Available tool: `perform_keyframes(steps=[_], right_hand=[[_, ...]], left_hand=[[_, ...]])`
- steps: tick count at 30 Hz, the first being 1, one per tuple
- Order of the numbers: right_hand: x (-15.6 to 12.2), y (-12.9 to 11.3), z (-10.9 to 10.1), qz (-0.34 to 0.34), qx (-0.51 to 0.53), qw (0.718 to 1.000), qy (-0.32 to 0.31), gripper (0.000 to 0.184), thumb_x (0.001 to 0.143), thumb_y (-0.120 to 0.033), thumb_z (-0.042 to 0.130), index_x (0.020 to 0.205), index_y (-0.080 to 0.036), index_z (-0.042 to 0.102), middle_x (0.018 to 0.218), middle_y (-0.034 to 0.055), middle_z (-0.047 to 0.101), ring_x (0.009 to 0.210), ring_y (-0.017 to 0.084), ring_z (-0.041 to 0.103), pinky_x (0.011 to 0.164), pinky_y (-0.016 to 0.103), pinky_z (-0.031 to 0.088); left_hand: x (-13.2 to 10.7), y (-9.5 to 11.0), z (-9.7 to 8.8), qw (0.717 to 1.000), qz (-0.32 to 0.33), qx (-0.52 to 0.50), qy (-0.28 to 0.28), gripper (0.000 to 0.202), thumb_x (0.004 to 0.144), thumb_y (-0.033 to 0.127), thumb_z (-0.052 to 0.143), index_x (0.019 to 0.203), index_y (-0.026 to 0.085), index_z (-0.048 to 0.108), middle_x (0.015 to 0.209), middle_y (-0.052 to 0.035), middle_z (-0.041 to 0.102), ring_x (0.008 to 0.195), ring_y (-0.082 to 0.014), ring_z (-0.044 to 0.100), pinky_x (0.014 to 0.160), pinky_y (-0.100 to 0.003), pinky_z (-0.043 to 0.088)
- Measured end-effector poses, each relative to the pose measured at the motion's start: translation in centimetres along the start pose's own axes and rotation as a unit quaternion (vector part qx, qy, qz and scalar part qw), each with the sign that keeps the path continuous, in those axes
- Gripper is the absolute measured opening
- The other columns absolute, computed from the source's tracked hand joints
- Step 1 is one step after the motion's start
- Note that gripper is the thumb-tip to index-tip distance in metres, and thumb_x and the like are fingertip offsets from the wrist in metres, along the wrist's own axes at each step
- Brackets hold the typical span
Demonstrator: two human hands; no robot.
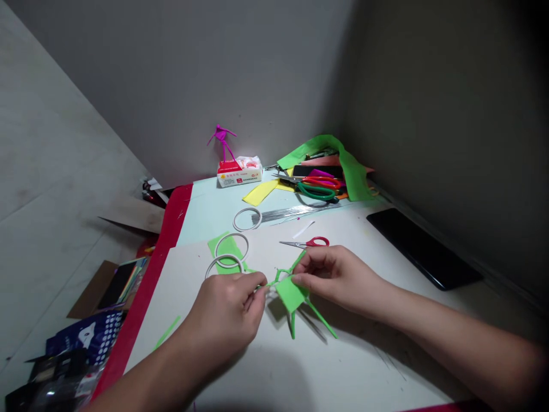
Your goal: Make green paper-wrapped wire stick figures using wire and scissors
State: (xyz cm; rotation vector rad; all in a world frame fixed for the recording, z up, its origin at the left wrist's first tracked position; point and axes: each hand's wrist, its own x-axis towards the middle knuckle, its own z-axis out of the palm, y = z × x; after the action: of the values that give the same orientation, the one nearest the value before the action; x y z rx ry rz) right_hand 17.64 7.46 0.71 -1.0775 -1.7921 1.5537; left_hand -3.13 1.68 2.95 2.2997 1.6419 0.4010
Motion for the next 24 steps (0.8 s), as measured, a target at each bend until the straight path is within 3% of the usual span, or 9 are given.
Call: perform_keyframes(steps=[4,7,11,13,15,17,19,22,24], right_hand=[[-0.5,-0.6,0.7,-0.012,-0.014,0.999,0.031,0.009,0.075,-0.021,0.064,0.069,-0.017,0.058,0.067,-0.0001,0.061,0.061,0.011,0.052,0.057,0.024,0.042],[-0.7,-0.8,1.1,-0.008,0.036,0.998,0.045,0.013,0.074,-0.020,0.066,0.076,-0.018,0.054,0.069,-0.0018,0.060,0.062,0.010,0.052,0.058,0.023,0.042],[-0.6,-0.6,1.4,0.022,0.116,0.992,0.035,0.050,0.070,-0.017,0.071,0.114,-0.020,0.047,0.070,-0.0048,0.062,0.068,0.012,0.058,0.068,0.026,0.045],[-0.5,-0.3,1.4,0.035,0.122,0.992,0.019,0.063,0.068,-0.018,0.073,0.124,-0.019,0.045,0.068,-0.0058,0.060,0.067,0.012,0.058,0.066,0.025,0.045],[-0.4,0.0,1.4,0.050,0.109,0.993,-0.006,0.054,0.067,-0.021,0.075,0.116,-0.017,0.054,0.066,-0.0052,0.057,0.064,0.011,0.054,0.061,0.024,0.042],[-0.4,0.3,1.4,0.064,0.085,0.993,-0.041,0.032,0.067,-0.025,0.075,0.095,-0.015,0.064,0.066,-0.0030,0.057,0.061,0.011,0.051,0.057,0.023,0.040],[-0.4,0.5,1.3,0.075,0.069,0.992,-0.071,0.019,0.069,-0.027,0.074,0.080,-0.014,0.065,0.066,-0.0008,0.059,0.059,0.010,0.049,0.055,0.023,0.038],[-0.4,0.5,1.2,0.076,0.066,0.992,-0.073,0.017,0.070,-0.028,0.073,0.075,-0.014,0.064,0.065,-0.0004,0.060,0.056,0.009,0.048,0.052,0.022,0.036],[-0.5,0.2,1.0,0.074,0.080,0.993,-0.051,0.018,0.070,-0.029,0.073,0.075,-0.014,0.064,0.061,-0.0014,0.059,0.053,0.008,0.047,0.050,0.021,0.035]], left_hand=[[-0.3,0.4,-0.4,1.000,-0.006,-0.003,-0.002,0.022,0.088,0.024,0.047,0.071,0.019,0.059,0.056,0.0016,0.051,0.053,-0.0122,0.045,0.054,-0.026,0.029],[-0.4,0.6,-0.6,1.000,-0.009,-0.002,-0.018,0.022,0.087,0.023,0.048,0.066,0.019,0.055,0.053,0.0031,0.046,0.050,-0.0112,0.039,0.052,-0.026,0.027],[-0.5,0.6,-0.7,0.998,-0.012,0.014,-0.052,0.023,0.085,0.022,0.048,0.063,0.019,0.051,0.053,0.0036,0.044,0.049,-0.0108,0.036,0.052,-0.026,0.024],[-0.6,0.7,-0.8,0.998,-0.011,0.016,-0.066,0.021,0.085,0.022,0.047,0.065,0.019,0.053,0.055,0.0032,0.046,0.051,-0.0111,0.037,0.053,-0.026,0.025],[-0.6,0.8,-0.9,0.996,-0.010,0.002,-0.087,0.022,0.084,0.021,0.047,0.063,0.019,0.052,0.056,0.0033,0.046,0.052,-0.0110,0.037,0.052,-0.026,0.025],[-0.7,0.9,-1.1,0.993,-0.016,-0.030,-0.109,0.025,0.083,0.020,0.048,0.059,0.019,0.050,0.054,0.0043,0.043,0.051,-0.0104,0.034,0.051,-0.025,0.024],[-0.6,0.9,-1.4,0.988,-0.030,-0.075,-0.130,0.027,0.082,0.019,0.049,0.056,0.018,0.052,0.051,0.0055,0.037,0.049,-0.0096,0.031,0.049,-0.024,0.022],[-0.2,0.5,-2.0,0.969,-0.081,-0.169,-0.163,0.025,0.082,0.028,0.055,0.062,0.017,0.064,0.049,0.0069,0.031,0.047,-0.0091,0.027,0.046,-0.024,0.020],[0.3,-0.2,-2.5,0.951,-0.119,-0.238,-0.159,0.024,0.080,0.037,0.061,0.073,0.016,0.070,0.050,0.0066,0.035,0.047,-0.0092,0.030,0.046,-0.023,0.022]])
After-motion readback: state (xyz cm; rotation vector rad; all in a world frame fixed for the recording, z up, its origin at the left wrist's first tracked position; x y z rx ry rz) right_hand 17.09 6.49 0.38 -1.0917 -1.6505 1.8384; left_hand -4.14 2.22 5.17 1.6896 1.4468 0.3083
